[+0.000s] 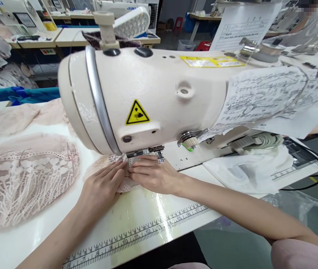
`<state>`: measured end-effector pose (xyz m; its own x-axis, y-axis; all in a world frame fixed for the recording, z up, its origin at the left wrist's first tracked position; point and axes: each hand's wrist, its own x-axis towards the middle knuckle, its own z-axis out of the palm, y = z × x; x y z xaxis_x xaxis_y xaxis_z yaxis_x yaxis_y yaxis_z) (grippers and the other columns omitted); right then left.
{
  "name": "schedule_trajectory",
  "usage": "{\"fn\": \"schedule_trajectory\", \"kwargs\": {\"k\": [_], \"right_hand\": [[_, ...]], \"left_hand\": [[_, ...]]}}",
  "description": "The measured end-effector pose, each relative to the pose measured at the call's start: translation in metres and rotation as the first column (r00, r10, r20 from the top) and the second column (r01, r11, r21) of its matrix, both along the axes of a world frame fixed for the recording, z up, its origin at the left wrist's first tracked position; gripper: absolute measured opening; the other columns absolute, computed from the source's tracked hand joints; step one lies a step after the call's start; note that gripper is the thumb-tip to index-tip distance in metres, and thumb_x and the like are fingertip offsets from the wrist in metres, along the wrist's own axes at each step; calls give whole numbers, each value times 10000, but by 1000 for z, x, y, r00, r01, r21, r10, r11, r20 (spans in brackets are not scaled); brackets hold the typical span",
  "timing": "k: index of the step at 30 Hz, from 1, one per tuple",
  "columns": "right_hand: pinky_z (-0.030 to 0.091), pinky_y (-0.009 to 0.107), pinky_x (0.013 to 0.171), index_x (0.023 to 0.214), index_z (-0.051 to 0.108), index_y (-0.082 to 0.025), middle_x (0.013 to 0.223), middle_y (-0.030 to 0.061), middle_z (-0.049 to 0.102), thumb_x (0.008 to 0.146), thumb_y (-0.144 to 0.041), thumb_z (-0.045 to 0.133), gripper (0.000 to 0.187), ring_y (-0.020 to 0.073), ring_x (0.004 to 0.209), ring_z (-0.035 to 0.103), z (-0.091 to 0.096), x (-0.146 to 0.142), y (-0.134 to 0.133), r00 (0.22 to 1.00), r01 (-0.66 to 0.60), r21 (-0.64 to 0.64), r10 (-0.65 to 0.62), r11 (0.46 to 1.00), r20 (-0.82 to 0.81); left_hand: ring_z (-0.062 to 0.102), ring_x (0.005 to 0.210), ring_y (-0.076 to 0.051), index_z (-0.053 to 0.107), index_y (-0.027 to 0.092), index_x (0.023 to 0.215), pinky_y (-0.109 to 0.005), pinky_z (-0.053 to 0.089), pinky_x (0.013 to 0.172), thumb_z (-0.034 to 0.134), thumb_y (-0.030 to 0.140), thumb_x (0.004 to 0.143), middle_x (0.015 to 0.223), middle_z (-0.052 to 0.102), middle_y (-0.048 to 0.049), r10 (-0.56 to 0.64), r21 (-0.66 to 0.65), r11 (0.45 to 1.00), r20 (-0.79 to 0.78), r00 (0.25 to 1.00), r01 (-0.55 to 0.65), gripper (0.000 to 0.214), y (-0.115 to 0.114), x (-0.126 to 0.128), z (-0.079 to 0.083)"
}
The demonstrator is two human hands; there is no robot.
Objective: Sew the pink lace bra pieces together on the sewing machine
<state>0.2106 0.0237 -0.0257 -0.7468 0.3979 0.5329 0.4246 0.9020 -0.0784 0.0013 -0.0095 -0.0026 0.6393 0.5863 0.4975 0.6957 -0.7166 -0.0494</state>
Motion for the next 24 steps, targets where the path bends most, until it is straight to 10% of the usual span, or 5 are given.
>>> {"fn": "schedule_trajectory", "kwargs": {"k": [24], "right_hand": [[464, 267, 723, 906, 676, -203, 995, -29, 741, 820, -14, 503, 270, 106, 838, 664, -3, 6, 3, 985, 161, 53, -158, 985, -64]], "left_hand": [[674, 1069, -246, 634, 82, 1064, -359, 585, 898, 395, 90, 887, 1149, 703, -146, 113, 22, 993, -51, 992, -112, 298, 2, 10, -5]]}}
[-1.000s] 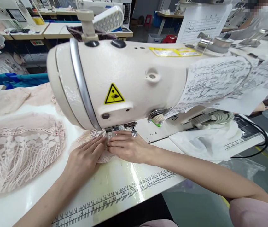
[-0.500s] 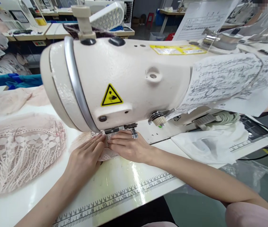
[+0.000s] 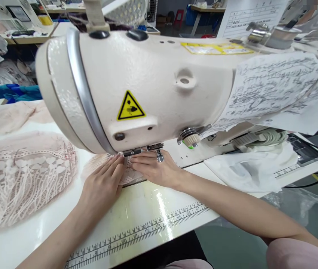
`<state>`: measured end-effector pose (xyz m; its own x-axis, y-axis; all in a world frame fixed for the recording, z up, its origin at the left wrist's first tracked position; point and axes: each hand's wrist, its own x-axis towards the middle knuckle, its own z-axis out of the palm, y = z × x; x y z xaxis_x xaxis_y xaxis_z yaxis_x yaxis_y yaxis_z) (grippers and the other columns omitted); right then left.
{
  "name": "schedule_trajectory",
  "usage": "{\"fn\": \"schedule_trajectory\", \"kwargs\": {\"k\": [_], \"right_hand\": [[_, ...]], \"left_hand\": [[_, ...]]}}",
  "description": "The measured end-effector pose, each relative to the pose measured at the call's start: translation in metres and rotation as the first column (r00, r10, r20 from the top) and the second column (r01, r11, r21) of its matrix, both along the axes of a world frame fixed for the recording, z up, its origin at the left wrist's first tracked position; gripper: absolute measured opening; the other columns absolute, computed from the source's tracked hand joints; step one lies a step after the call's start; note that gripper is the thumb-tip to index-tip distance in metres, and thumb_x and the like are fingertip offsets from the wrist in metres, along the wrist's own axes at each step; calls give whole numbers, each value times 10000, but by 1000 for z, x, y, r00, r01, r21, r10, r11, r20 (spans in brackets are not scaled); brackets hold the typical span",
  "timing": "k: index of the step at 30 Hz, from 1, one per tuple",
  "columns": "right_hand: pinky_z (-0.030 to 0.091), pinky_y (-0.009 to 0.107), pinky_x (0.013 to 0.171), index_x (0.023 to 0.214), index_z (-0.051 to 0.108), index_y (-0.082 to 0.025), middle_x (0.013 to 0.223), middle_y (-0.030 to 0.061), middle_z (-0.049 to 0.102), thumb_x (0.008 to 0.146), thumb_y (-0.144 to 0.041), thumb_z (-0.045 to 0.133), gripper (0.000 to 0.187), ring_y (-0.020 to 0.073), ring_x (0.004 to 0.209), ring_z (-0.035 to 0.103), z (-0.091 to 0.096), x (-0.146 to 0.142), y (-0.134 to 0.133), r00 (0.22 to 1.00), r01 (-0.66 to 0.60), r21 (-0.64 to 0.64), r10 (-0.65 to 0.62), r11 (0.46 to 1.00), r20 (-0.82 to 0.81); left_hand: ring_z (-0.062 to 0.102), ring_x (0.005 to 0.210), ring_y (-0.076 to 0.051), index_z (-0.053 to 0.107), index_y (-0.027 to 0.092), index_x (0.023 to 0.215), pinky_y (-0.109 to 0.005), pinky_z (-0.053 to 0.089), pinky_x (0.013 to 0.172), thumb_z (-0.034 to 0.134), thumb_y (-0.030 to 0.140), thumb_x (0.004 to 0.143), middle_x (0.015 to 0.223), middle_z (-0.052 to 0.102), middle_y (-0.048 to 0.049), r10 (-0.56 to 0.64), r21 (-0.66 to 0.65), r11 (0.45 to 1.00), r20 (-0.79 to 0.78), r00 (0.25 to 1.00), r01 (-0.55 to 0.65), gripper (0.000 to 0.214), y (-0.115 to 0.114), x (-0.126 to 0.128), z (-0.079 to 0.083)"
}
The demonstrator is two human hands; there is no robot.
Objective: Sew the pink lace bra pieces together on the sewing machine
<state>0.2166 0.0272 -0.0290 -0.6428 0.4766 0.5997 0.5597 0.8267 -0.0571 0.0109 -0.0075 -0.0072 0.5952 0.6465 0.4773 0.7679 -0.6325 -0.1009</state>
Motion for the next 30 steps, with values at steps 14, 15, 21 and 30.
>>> {"fn": "schedule_trajectory", "kwargs": {"k": [14, 15, 21, 30], "right_hand": [[444, 314, 612, 1005, 656, -209, 1045, -9, 730, 887, -115, 520, 204, 160, 778, 656, 5, 3, 1, 983, 128, -45, -121, 991, 141], [447, 319, 618, 1027, 650, -207, 1012, 2, 731, 890, -109, 518, 214, 166, 779, 656, 5, 2, 1, 979, 144, -66, -133, 987, 154], [474, 300, 677, 1065, 628, -247, 927, 22, 712, 920, -132, 516, 216, 176, 883, 652, 4, 2, 3, 979, 163, -191, -135, 968, 155], [416, 294, 559, 980, 655, -221, 949, 17, 725, 941, -128, 456, 223, 164, 841, 644, 11, -1, 4, 960, 204, -81, -183, 976, 213]], "left_hand": [[652, 1107, -299, 633, 82, 1193, -435, 580, 908, 474, 183, 933, 1226, 661, -165, -12, -4, 1000, -63, 998, 12, 322, 0, 0, -5], [651, 1109, -301, 631, 86, 1200, -438, 579, 908, 475, 189, 935, 1229, 659, -167, -12, -6, 1000, -66, 998, 11, 325, 0, 0, -5], [653, 1098, -325, 632, 87, 1214, -462, 572, 906, 474, 215, 940, 1240, 647, -192, -7, -16, 1000, -79, 997, 5, 342, 0, -1, -8], [634, 1136, -310, 593, 110, 1265, -492, 511, 983, 459, 205, 942, 1259, 644, -161, -31, -39, 999, -66, 997, 28, 363, 3, -4, -9]]}}
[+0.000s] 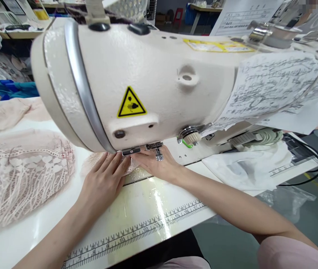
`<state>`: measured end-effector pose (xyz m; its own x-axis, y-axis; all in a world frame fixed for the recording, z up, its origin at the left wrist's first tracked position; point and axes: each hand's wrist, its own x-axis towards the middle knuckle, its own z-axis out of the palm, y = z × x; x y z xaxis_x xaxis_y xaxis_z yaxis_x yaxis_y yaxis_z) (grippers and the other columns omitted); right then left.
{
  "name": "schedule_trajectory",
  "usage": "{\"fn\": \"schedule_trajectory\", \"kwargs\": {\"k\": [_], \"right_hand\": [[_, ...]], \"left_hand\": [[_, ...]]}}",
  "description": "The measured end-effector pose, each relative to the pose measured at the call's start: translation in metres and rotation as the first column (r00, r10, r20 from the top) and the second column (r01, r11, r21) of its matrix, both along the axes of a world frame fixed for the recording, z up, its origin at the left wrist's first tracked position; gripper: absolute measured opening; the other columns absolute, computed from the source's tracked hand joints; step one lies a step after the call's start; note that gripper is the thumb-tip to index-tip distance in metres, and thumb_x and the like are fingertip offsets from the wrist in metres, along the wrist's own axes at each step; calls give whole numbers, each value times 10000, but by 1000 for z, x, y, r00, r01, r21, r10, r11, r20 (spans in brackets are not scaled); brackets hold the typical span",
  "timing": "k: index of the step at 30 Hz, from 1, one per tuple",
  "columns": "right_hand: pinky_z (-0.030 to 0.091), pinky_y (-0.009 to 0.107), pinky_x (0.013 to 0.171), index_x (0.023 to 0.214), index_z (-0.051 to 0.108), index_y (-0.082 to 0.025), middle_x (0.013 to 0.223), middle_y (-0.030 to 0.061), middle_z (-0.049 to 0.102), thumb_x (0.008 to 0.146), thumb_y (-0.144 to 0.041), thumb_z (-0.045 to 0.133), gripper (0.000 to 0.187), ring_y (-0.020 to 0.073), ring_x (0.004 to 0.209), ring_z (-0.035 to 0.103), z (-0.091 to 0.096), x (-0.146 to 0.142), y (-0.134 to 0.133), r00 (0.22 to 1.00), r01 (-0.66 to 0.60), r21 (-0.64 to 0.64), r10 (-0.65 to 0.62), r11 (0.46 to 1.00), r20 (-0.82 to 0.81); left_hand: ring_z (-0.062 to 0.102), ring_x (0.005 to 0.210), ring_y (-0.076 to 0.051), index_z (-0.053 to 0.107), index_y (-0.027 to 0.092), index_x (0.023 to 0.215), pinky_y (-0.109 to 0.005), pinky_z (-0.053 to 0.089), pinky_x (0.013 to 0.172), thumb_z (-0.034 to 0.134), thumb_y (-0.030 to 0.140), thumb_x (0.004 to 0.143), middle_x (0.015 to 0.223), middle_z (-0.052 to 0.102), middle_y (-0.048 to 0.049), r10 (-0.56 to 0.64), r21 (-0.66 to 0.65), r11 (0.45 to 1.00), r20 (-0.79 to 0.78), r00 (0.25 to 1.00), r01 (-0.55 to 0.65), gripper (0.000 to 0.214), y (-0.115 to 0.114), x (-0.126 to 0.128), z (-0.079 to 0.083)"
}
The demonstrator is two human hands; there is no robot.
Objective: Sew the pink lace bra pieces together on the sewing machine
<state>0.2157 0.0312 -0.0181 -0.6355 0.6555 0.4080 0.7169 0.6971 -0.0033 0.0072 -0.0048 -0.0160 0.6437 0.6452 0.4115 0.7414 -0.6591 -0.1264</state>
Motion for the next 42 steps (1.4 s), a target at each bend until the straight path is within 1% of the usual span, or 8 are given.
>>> {"fn": "schedule_trajectory", "kwargs": {"k": [4, 9, 16, 20, 24, 30, 37, 42], "right_hand": [[403, 317, 570, 988, 660, -208, 1035, -16, 725, 904, -76, 459, 255, 152, 834, 639, -3, 0, 0, 1000, -14, 97, 14, 995, 8], [414, 325, 635, 966, 668, -198, 1053, -33, 718, 908, -90, 471, 232, 137, 802, 633, -5, -1, -3, 998, -53, 156, 58, 986, -30], [434, 292, 702, 977, 668, -192, 999, 11, 703, 907, -60, 471, 248, 140, 864, 606, -1, -5, -8, 991, -127, 133, 132, 983, -31], [453, 286, 707, 900, 685, -202, 932, -8, 704, 912, -104, 502, 207, 128, 817, 600, -3, -8, -5, 978, -137, 56, 144, 989, -148], [480, 279, 699, 996, 692, -209, 997, 1, 706, 952, -208, 500, 197, 126, 842, 619, -9, -9, -2, 941, -221, -57, 197, 974, -275], [487, 279, 708, 967, 703, -219, 1027, 5, 703, 968, -225, 483, 220, 130, 865, 631, -12, -8, -2, 920, -283, -148, 225, 948, -322], [478, 284, 793, 920, 698, -234, 884, -12, 731, 943, -177, 525, 184, 132, 910, 612, -11, -9, -5, 932, -293, -32, 278, 956, -232], [479, 243, 773, 890, 675, -205, 885, -59, 745, 904, -77, 544, 184, 97, 840, 629, -13, -11, -8, 921, -287, 76, 296, 955, -254]], "left_hand": [[600, 1199, -236, 582, 183, 1265, -438, 449, 1070, 464, 120, 925, 1283, 644, -66, -114, -12, 993, 67, 991, 115, 366, 0, -3, 2], [663, 1091, -219, 638, 135, 1066, -417, 445, 1062, 477, 114, 916, 1180, 701, -86, -134, 34, 991, 45, 990, 132, 221, 0, -3, 10], [666, 1078, -234, 634, 129, 1022, -406, 446, 1037, 477, 138, 913, 1168, 700, -123, -95, 32, 995, 24, 995, 94, 191, 2, -7, 12], [664, 1059, -255, 614, 148, 957, -459, 433, 1027, 494, 125, 886, 1168, 697, -116, -42, 16, 999, 58, 997, 41, 142, 1, -4, 12], [676, 891, -218, 572, 184, 944, -435, 471, 921, 543, 64, 841, 1044, 721, -60, -23, 26, 999, 140, 990, 19, 161, -3, -1, 14], [655, 993, -240, 499, 101, 1216, -394, 488, 880, 556, 100, 865, 1080, 697, -137, 6, 22, 1000, 188, 982, -10, 356, -3, -6, 15], [638, 1132, -241, 543, 147, 1274, -474, 414, 1052, 476, 163, 910, 1266, 655, -69, -88, -39, 995, -12, 996, 87, 371, 2, -18, 13], [650, 1117, -234, 578, 175, 1264, -474, 424, 1061, 466, 195, 915, 1245, 663, -51, -67, -28, 997, 8, 998, 68, 367, 3, -21, 10]]}}
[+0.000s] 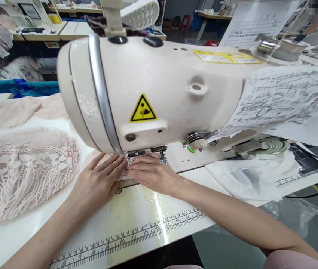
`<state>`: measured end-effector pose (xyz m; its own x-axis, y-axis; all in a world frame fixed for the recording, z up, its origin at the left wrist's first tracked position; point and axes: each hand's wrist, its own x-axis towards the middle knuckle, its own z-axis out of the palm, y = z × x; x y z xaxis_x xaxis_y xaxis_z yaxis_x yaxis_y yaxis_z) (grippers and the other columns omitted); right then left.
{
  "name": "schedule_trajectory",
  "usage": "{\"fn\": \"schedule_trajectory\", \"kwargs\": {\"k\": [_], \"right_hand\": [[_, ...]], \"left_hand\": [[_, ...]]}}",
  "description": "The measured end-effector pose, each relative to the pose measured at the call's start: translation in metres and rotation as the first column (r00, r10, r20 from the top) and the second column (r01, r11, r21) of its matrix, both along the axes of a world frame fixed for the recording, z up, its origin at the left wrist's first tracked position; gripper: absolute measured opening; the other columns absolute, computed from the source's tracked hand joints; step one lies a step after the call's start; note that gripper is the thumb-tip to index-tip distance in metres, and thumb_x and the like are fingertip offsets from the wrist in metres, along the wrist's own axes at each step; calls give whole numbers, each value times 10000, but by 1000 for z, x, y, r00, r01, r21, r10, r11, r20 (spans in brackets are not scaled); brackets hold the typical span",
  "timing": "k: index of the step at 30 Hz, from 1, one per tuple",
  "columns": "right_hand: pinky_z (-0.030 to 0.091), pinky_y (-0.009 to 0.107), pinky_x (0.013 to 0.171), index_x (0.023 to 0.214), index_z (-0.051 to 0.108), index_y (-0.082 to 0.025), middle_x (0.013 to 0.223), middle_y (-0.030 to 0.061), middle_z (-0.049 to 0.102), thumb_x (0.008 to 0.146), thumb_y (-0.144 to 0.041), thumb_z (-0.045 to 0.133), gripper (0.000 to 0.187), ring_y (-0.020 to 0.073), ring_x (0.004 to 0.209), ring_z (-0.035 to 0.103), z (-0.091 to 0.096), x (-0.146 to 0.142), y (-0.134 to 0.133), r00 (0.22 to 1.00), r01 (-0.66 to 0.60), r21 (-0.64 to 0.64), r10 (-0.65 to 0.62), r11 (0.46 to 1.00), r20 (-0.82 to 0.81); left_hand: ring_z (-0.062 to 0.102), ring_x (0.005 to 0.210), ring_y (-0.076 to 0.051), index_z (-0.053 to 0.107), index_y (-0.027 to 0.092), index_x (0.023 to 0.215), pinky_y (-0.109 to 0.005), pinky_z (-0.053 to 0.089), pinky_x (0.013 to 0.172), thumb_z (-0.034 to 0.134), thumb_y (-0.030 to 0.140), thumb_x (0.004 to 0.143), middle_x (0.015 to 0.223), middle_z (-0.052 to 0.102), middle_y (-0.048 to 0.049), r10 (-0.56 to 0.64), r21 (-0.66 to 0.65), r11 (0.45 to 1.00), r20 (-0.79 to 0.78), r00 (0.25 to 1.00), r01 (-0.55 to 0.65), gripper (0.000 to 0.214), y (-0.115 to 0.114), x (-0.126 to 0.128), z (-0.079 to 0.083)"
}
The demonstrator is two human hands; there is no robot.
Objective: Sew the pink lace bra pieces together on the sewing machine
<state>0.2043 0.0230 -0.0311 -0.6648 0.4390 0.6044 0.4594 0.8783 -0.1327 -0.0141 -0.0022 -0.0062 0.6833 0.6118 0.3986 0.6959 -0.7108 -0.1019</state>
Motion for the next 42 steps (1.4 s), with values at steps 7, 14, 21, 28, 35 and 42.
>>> {"fn": "schedule_trajectory", "kwargs": {"k": [7, 14, 21, 28, 35, 42], "right_hand": [[495, 240, 759, 871, 661, -191, 922, -62, 756, 895, -42, 534, 197, 86, 822, 645, -2, -3, 0, 1000, -1, 19, 2, 1000, -25], [504, 242, 763, 859, 660, -198, 925, -57, 754, 895, -64, 539, 185, 101, 885, 656, -2, 0, 3, 1000, -9, 39, 10, 999, -26], [503, 252, 770, 874, 667, -192, 891, -35, 746, 892, -82, 540, 168, 114, 937, 651, 0, 2, 5, 999, -13, -3, 13, 1000, -43], [469, 248, 698, 878, 670, -209, 936, -23, 747, 890, -95, 546, 168, 107, 906, 654, 3, 7, 3, 999, 47, 2, -47, 999, -5], [442, 270, 679, 904, 667, -216, 940, -43, 750, 899, -132, 553, 142, 111, 892, 667, 4, 8, -1, 988, 155, 44, -155, 987, -6], [457, 280, 667, 851, 653, -209, 961, -40, 749, 919, -167, 539, 140, 105, 784, 674, 8, 12, 6, 990, 136, 48, -137, 989, 17]], "left_hand": [[649, 1118, -254, 607, 135, 1233, -481, 442, 1039, 468, 194, 908, 1224, 675, -73, -1, 3, 1000, -10, 1000, 1, 358, 1, 0, 2], [669, 1064, -267, 623, 74, 1196, -479, 445, 1025, 475, 196, 903, 1196, 687, -118, -11, 52, 999, -25, 1000, 12, 350, 0, 6, 4], [666, 1063, -290, 623, 63, 1193, -492, 451, 1029, 505, 206, 880, 1213, 673, -148, 9, 67, 998, -24, 1000, -8, 363, -2, 9, 0], [662, 1072, -297, 613, 52, 1188, -502, 454, 1038, 506, 208, 878, 1222, 664, -165, 37, 77, 996, -39, 999, -34, 363, -5, 14, 0], [668, 1061, -284, 610, 71, 1198, -491, 460, 1042, 515, 194, 879, 1199, 677, -163, 66, 85, 994, -28, 997, -64, 354, -6, 19, 0], [677, 1035, -287, 627, 59, 1169, -481, 497, 993, 534, 206, 884, 1161, 695, -162, 76, 127, 990, -48, 996, -69, 334, -8, 23, 1]]}}
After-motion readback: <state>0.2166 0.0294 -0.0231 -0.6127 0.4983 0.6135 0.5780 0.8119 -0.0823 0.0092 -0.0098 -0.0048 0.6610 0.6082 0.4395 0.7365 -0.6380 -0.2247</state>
